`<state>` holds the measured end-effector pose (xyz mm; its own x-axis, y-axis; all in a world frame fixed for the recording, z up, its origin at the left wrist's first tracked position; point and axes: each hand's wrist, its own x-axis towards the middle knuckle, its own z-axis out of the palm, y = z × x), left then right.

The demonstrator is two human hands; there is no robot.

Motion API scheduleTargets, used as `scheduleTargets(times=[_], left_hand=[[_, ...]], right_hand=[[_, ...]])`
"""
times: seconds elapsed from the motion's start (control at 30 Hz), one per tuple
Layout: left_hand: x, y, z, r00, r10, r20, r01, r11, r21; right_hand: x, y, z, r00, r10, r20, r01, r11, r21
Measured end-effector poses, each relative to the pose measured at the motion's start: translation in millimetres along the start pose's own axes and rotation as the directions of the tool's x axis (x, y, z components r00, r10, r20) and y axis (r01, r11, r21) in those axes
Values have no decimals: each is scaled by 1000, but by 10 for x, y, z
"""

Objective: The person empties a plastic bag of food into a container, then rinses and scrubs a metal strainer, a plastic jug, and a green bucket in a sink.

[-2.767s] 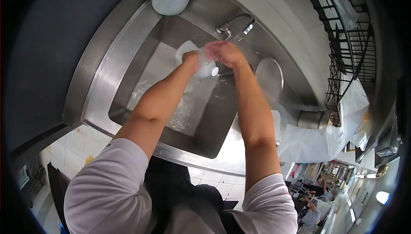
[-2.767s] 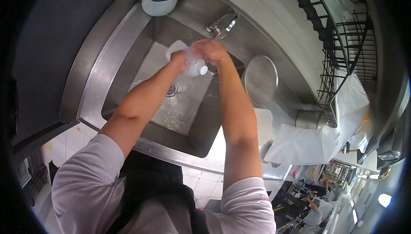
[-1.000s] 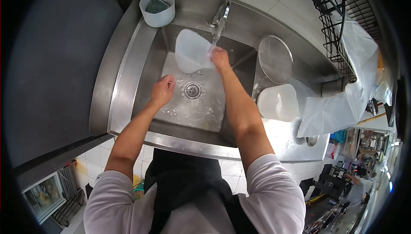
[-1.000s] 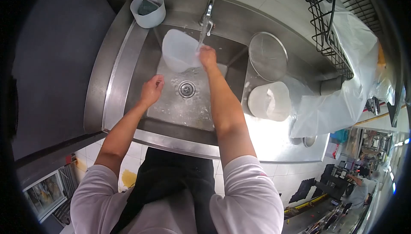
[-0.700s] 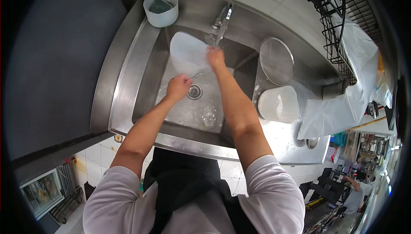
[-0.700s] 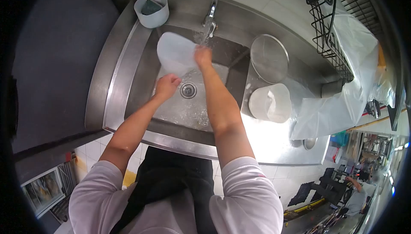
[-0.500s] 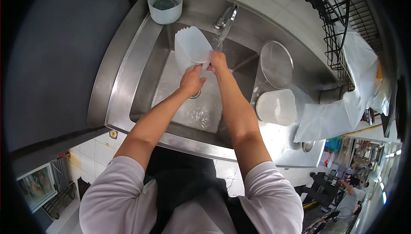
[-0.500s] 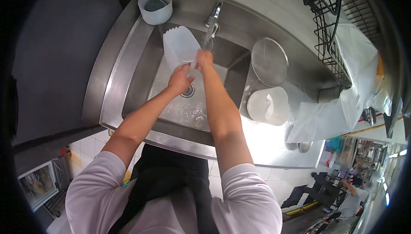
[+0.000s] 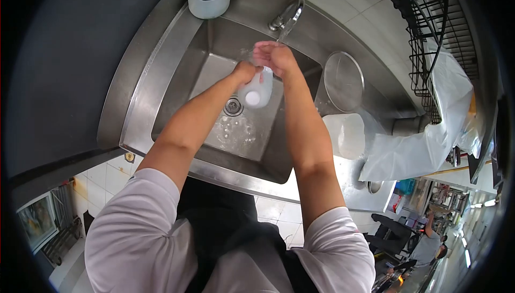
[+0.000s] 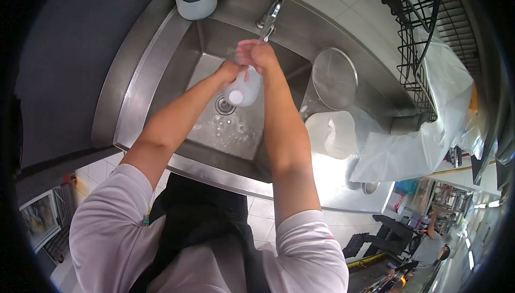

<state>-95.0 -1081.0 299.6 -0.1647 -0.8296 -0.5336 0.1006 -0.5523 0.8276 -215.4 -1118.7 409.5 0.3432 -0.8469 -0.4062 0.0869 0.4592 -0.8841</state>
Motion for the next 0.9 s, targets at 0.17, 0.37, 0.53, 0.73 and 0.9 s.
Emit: scheduleTargets(times=[0.17, 0.37, 0.53, 0.73, 0.9], left_hand=[[323, 155, -41, 980, 143, -136, -146, 989, -16], [103, 166, -520, 951, 204, -234, 84, 554, 828], [227, -118, -641, 912, 4, -409, 199, 870, 452], [311, -47, -152, 1000, -3, -16, -5, 875, -484], [-510, -57, 48, 879, 445, -171, -325, 823, 467]], right_hand=[[-40, -145, 57, 996, -38, -79, 39, 999, 11], [-69, -102, 75, 996, -27, -90, 31, 998, 53], [-39, -53, 69, 974, -63, -219, 67, 998, 11], [192, 203, -19, 949, -215, -231, 113, 916, -386], [-77, 306, 107, 894, 235, -381, -436, 653, -619]])
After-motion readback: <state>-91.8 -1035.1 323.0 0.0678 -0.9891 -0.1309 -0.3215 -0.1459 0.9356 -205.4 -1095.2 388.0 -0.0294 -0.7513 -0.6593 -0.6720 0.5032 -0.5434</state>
